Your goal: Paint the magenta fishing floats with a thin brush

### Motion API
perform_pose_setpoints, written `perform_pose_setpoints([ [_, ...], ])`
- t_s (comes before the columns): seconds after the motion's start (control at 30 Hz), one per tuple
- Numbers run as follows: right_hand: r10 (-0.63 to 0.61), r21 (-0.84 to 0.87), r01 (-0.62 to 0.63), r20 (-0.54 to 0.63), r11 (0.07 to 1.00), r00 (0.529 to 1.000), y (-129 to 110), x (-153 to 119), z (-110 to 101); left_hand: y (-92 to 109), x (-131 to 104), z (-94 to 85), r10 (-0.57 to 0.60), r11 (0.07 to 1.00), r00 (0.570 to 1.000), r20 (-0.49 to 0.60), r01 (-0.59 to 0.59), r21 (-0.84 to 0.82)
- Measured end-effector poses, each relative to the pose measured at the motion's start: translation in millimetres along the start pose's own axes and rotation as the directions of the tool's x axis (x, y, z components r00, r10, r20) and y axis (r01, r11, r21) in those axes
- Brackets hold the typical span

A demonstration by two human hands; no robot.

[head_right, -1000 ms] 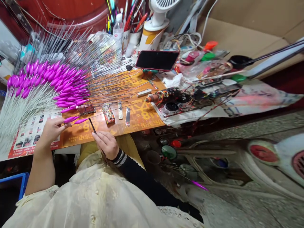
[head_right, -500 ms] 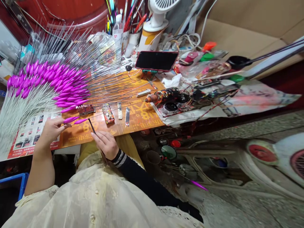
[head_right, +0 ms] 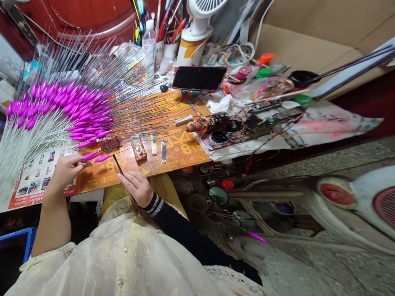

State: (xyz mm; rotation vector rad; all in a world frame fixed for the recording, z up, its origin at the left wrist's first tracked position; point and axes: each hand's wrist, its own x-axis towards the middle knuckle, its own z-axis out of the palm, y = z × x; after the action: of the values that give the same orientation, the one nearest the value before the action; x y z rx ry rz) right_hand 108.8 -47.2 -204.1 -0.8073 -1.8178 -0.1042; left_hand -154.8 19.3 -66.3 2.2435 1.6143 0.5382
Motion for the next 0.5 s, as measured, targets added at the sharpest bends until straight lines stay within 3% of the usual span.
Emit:
perform_pose_setpoints([
  [0.5, 0.016, -0.033, -0.014, 0.053, 0.999, 0.998, -1.3, 2.1, -2.4, 0.4, 0.1, 0.4, 0.016, 1.000, 1.000, -0.006, -0.016, 0.014],
])
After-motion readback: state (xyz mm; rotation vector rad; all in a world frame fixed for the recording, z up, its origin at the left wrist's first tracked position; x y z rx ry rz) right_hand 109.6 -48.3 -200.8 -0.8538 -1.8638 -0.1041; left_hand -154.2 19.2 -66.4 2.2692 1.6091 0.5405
